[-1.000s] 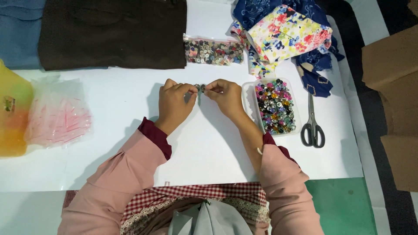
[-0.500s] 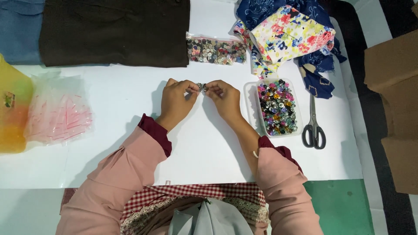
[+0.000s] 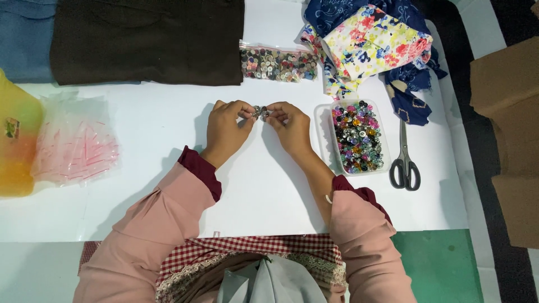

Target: Picking small decorative buttons or beads from a tray and placing them into small plastic bags.

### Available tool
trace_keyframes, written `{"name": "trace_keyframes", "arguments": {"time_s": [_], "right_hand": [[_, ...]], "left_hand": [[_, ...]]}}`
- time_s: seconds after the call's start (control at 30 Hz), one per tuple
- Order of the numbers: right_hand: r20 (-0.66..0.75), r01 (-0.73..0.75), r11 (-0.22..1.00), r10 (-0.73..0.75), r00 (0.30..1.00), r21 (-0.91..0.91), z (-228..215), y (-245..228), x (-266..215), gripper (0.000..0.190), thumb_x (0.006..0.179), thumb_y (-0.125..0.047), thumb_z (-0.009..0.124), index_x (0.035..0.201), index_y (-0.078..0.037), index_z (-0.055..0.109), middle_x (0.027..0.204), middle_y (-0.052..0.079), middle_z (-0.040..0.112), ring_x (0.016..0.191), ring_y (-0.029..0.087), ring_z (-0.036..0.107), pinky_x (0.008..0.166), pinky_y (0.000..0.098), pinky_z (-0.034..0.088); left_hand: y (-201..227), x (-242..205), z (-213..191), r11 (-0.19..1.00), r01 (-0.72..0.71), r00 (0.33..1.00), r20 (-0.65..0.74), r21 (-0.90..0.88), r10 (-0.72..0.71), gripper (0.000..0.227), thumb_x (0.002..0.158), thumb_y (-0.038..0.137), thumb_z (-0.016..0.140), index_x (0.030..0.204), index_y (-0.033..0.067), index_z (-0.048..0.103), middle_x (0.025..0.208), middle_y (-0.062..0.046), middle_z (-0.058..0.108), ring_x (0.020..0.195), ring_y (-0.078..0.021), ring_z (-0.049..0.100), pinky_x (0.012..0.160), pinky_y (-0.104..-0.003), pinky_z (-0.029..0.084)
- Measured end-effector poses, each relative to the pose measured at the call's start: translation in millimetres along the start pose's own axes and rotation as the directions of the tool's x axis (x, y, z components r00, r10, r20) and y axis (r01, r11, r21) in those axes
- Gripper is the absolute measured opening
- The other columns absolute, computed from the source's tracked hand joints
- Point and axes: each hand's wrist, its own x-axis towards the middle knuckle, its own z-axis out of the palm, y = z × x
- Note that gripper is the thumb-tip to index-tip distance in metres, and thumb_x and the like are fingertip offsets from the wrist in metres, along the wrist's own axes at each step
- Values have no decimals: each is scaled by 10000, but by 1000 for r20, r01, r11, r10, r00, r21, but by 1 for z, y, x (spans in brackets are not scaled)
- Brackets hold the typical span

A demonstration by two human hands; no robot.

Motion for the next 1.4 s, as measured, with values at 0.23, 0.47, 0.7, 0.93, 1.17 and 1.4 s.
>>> {"name": "trace_keyframes", "arguments": {"time_s": [0.23,0.47,0.7,0.93,1.17,1.4], "right_hand": [[-51,19,998,-16,999,64,-39,-24,-10,225,885,-16,775,1083,-123,760,924,102,749,860,185,700,699,289,608],[-190,82,990,-59,980,112,-127,-28,-29,239,907,14,766,1118,-97,763,939,105,742,841,136,666,656,240,584],[-306,-25,998,9,952,-49,-205,13,-48,218,919,39,762,1114,-58,761,950,131,731,816,166,668,640,255,558],[-220,-80,952,14,975,-295,-214,43,-59,252,867,28,781,1038,-154,813,876,90,707,766,208,656,620,282,548],[-184,64,864,-178,967,-499,-199,46,-57,279,818,54,820,1007,-150,844,833,82,693,698,212,662,575,289,561],[-205,96,795,-268,941,-599,-205,68,-46,256,823,-9,848,1024,-167,837,826,75,653,739,241,628,617,352,553]], "left_hand": [[14,2,-17,990,-143,974,-182,-14,138,229,846,19,787,1010,145,688,836,-16,720,789,-215,614,760,-364,488],[46,4,-4,950,-309,929,-228,-51,290,246,867,62,759,1054,206,689,892,52,689,817,-196,596,759,-357,469],[93,8,42,894,-439,894,-142,-89,425,258,839,106,768,1050,234,692,884,63,677,850,-201,602,763,-375,473],[130,14,97,892,-448,891,55,-54,451,140,849,167,750,978,209,716,818,41,636,857,-201,579,809,-395,429],[136,35,145,885,-459,883,154,82,443,39,774,122,756,810,133,761,701,-2,573,820,-215,516,797,-400,332],[149,35,147,891,-430,891,225,146,394,108,729,77,759,635,69,706,664,-53,491,804,-243,460,743,-401,278]]}}
